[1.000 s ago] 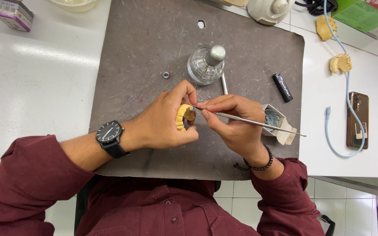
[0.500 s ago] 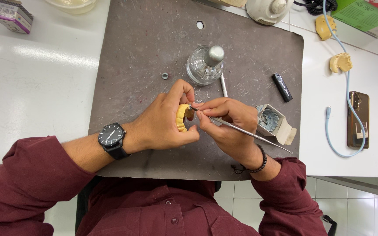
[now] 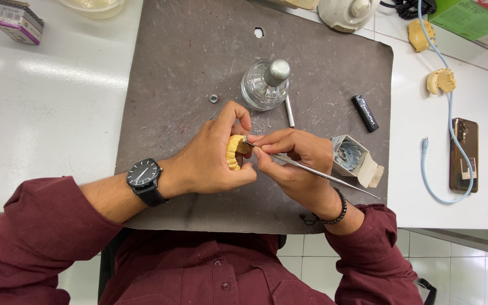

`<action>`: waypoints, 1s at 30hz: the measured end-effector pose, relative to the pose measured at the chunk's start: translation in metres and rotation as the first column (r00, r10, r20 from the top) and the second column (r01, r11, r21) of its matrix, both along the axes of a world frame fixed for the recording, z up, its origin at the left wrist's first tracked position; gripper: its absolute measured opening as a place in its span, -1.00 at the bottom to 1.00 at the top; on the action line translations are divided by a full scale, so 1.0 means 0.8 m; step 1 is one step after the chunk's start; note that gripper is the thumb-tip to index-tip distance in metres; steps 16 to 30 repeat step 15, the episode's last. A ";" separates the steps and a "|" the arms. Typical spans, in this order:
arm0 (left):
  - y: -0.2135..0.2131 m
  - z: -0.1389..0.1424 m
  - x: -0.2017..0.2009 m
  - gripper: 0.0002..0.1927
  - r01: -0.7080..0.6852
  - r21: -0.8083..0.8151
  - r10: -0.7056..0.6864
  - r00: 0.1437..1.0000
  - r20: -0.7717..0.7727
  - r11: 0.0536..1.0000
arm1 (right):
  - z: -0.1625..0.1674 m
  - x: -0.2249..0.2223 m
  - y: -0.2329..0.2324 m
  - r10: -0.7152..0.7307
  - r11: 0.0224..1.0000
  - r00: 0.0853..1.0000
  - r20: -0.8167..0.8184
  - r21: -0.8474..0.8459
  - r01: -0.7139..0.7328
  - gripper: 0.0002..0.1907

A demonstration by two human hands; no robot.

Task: The person holds a dental stone model with a partial denture framework in one hand and uses a metal wax carver to shape and smooth blue wax on the denture teeth, rotating the model to reach different surfaces. They occasionally set the model down and reposition it while continuing to carve the wax.

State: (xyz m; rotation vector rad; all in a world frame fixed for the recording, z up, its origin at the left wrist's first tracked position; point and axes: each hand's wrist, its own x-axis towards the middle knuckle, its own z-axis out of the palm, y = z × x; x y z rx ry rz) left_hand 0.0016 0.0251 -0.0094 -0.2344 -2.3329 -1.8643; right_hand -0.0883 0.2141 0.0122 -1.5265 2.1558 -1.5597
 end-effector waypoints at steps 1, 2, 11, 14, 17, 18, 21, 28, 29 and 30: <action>0.000 0.000 0.000 -0.48 0.007 0.020 -0.007 1.000 -0.007 1.000 | 0.000 0.000 0.000 0.001 1.000 1.000 0.005 0.007 -0.001 -0.83; 0.000 0.001 0.000 -0.48 0.017 0.040 -0.017 1.000 -0.014 0.999 | 0.000 0.000 0.000 0.000 1.000 1.000 0.010 0.015 0.000 -0.83; -0.016 0.002 -0.008 -0.61 0.065 0.761 -0.414 0.867 0.277 0.645 | 0.002 -0.008 0.018 0.043 0.996 0.935 0.351 -0.083 -0.015 -0.88; -0.016 -0.003 -0.010 -0.53 0.042 0.692 -0.376 0.862 0.339 0.721 | 0.002 -0.010 0.016 0.083 0.996 0.978 0.189 -0.040 -0.077 -0.82; -0.015 -0.005 -0.009 -0.53 0.057 0.697 -0.373 0.874 0.312 0.715 | 0.003 -0.010 0.016 0.099 0.995 0.989 0.111 -0.017 -0.098 -0.79; -0.015 -0.005 -0.009 -0.53 0.057 0.697 -0.373 0.874 0.312 0.715 | 0.003 -0.010 0.016 0.099 0.995 0.989 0.111 -0.017 -0.098 -0.79; -0.015 -0.005 -0.009 -0.53 0.057 0.697 -0.373 0.874 0.312 0.715 | 0.003 -0.010 0.016 0.099 0.995 0.989 0.111 -0.017 -0.098 -0.79; -0.015 -0.005 -0.009 -0.53 0.057 0.697 -0.373 0.874 0.312 0.715 | 0.003 -0.010 0.016 0.099 0.995 0.989 0.111 -0.017 -0.098 -0.79; -0.015 -0.005 -0.009 -0.53 0.057 0.697 -0.373 0.874 0.312 0.715 | 0.003 -0.010 0.016 0.099 0.995 0.989 0.111 -0.017 -0.098 -0.79; -0.015 -0.005 -0.009 -0.53 0.057 0.697 -0.373 0.874 0.312 0.715 | 0.003 -0.010 0.016 0.099 0.995 0.989 0.111 -0.017 -0.098 -0.79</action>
